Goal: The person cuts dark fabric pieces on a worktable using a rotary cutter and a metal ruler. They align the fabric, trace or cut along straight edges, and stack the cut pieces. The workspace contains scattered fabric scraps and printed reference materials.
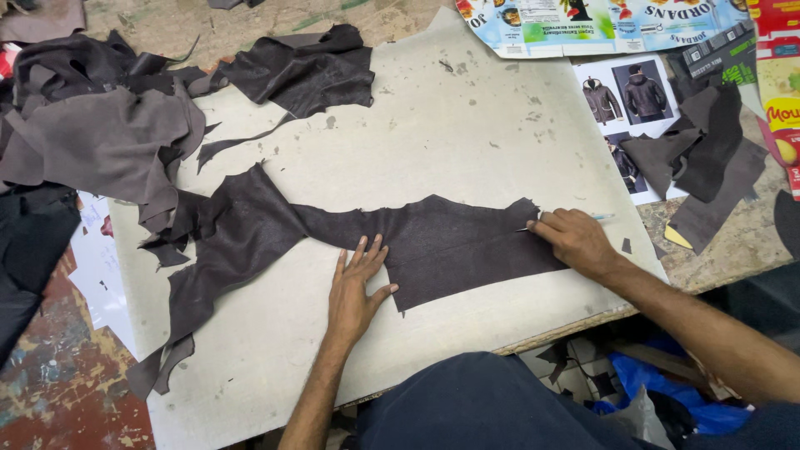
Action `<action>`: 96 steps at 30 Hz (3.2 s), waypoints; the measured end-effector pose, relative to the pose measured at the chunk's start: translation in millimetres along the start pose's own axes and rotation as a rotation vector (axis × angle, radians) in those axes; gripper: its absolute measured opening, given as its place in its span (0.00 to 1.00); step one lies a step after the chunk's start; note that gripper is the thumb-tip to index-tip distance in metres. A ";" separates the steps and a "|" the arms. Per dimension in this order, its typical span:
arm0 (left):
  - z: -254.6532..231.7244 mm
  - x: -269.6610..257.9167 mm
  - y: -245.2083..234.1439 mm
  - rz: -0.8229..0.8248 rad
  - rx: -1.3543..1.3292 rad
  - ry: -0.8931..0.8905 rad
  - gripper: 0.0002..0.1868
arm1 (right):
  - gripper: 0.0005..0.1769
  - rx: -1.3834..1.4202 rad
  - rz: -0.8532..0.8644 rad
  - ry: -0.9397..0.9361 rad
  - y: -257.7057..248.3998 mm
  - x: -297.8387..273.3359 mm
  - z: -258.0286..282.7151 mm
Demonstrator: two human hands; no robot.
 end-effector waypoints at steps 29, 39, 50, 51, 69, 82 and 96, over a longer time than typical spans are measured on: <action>-147.3 45.3 132.4 -0.167 0.198 0.414 0.25 | 0.08 -0.015 -0.040 0.881 -6.8 -4.5 102.4; -139.1 56.6 129.1 -0.163 0.146 0.388 0.19 | 0.13 0.226 0.331 0.972 -64.9 -60.7 106.0; -119.6 27.8 67.2 0.438 -0.539 0.094 0.12 | 0.19 0.726 -0.082 0.818 -40.1 -13.8 70.6; -112.6 29.1 59.1 0.392 -0.514 0.055 0.15 | 0.18 0.700 -0.172 0.746 -51.6 -15.4 43.7; 30.3 76.4 -75.8 -0.401 0.459 -0.053 0.20 | 0.21 0.188 -0.011 0.911 -17.4 28.9 32.5; -29.1 71.6 29.9 -0.269 0.412 0.250 0.44 | 0.26 0.137 0.213 1.203 -38.3 -72.8 28.4; -73.7 45.5 87.8 0.270 0.241 0.553 0.40 | 0.21 0.074 0.113 0.709 -47.4 -20.3 75.7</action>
Point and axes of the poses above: each hand's wrist, its own x-axis towards the middle knuckle, its own y-axis out of the palm, z = x × y, the point moved 4 cm from there along x, towards the middle knuckle, and after that the axes turned 3 degrees about -y, right-handed, at the moved point
